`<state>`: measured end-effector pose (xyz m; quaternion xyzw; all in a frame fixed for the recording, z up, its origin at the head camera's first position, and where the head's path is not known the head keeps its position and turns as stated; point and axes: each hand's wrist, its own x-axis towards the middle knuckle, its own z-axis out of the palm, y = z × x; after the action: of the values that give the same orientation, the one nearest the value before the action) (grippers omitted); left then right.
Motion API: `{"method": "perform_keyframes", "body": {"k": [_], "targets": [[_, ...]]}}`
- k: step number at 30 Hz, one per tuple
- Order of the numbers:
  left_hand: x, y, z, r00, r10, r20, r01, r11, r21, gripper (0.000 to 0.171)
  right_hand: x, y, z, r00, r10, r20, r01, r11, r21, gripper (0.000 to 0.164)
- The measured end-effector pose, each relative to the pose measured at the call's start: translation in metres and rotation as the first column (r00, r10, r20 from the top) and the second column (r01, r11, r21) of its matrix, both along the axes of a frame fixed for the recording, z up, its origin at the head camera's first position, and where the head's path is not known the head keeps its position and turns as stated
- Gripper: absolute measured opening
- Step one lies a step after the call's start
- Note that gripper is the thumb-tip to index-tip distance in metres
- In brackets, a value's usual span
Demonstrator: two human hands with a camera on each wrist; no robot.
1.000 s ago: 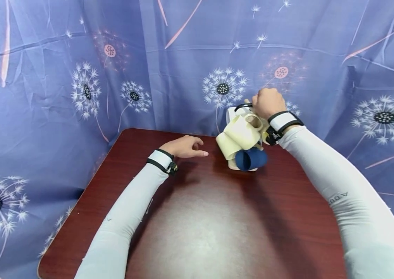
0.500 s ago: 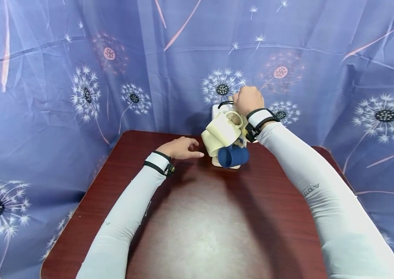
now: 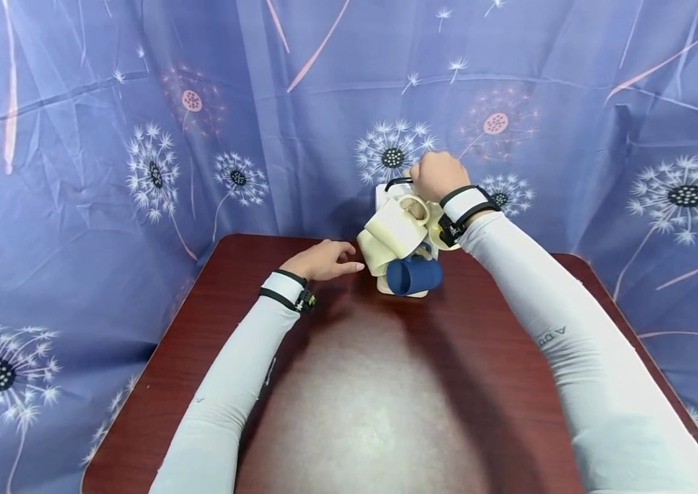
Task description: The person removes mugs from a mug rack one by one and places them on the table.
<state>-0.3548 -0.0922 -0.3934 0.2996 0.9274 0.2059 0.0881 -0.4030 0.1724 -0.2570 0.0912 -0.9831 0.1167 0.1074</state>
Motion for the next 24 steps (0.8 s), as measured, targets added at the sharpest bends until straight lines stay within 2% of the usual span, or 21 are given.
{"method": "perform_keyframes", "body": {"k": [6,13,17,24], "targets": [[-0.002,0.006,0.003,1.0,-0.005,-0.03,0.006,0.999,0.048,0.055,0.004,0.005,0.0,0.999,0.036,0.016,-0.036,0.999,0.013,0.039],[-0.002,0.01,0.02,0.998,-0.006,-0.062,0.014,0.992,0.122,0.05,0.003,0.009,0.001,0.996,0.069,0.059,-0.071,0.997,0.03,0.047],[-0.001,0.014,0.03,0.993,0.03,-0.11,-0.017,0.993,0.121,0.052,0.003,0.009,0.002,0.995,0.077,0.067,-0.079,0.997,0.02,0.046],[0.001,0.026,0.044,0.971,0.119,-0.206,-0.108,0.992,0.066,0.057,0.014,0.012,-0.002,0.995,0.09,0.041,-0.087,0.994,-0.067,0.049]]}}
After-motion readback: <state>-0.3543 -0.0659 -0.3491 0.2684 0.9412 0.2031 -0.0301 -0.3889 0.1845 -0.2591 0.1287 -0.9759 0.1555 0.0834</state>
